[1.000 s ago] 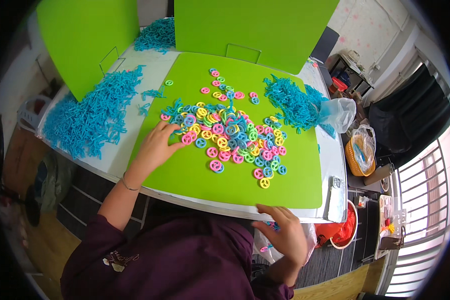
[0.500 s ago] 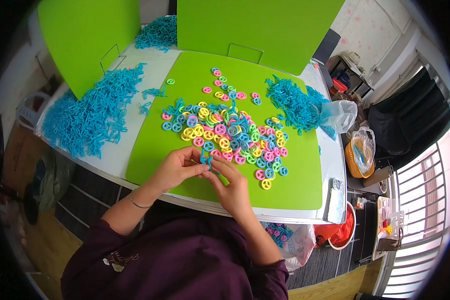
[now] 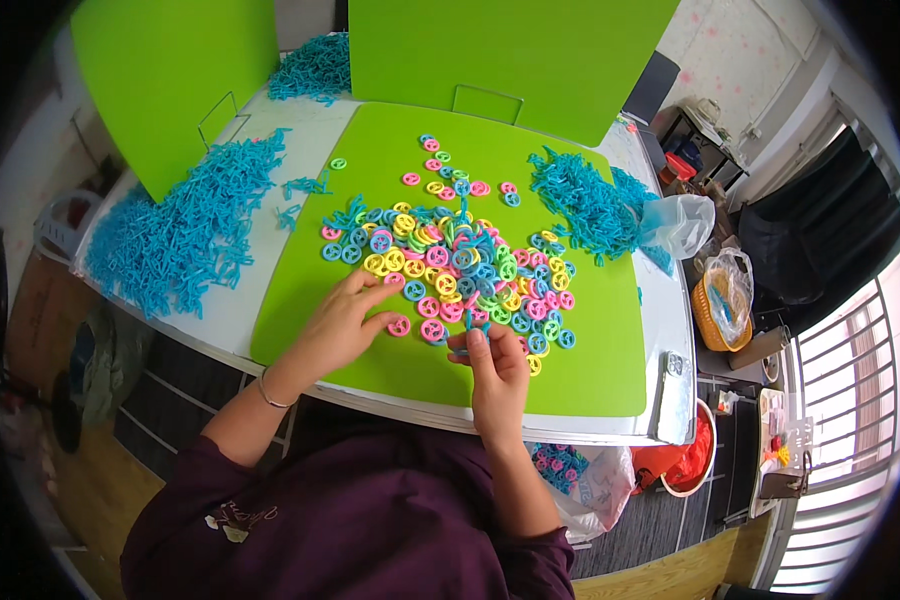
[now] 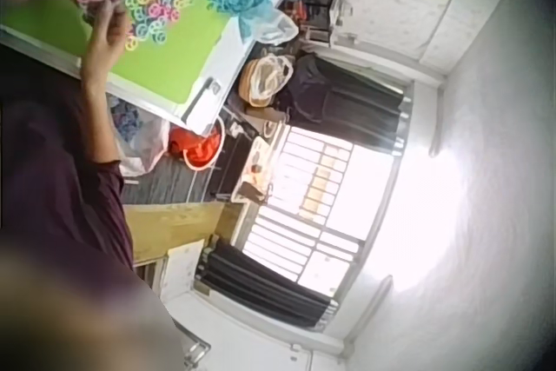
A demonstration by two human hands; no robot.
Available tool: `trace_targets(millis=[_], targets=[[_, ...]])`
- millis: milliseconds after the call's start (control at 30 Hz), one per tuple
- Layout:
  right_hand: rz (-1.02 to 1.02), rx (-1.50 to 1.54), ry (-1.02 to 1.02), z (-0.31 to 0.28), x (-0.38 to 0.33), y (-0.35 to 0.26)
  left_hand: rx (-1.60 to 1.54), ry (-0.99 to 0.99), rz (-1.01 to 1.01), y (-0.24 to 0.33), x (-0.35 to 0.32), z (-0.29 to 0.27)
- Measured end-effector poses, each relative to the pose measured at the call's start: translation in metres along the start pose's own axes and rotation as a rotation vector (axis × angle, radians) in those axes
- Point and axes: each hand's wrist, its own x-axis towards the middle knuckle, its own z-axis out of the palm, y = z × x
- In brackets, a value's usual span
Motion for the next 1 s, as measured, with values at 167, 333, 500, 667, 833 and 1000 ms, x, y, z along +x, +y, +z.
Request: trace_targets(millis=[167,333,500,667,833,1000], targets=[[-0.043,-0.106,-0.064,-0.009,-0.005,0.01,-0.034,-0.133,0.061,-0.005,-0.007,0.002],[0.007,-0.175,-0.067,-0.005,-0.013,0.019,-0.627,-0.206,-0.445,0.019,-0.01,0.0],[0.047,-0.238,-0.087,0.005,-0.018,0.023,-1.096,-0.142,-0.525,0.022,-0.025,0.017],[0.029,-0.149,-0.038,0.005,-0.02,0.022,-1.368,-0.082,-0.601,0.025,-0.028,0.022],[0.021,-0.191,-0.072,0.007,-0.02,0.025,-1.368,-0.097,-0.618,0.025,-0.029,0.021],[-0.042,-0.509,-0.088,0.005,-0.021,0.025,-1.145,-0.045,-0.484,0.023,-0.033,0.021]])
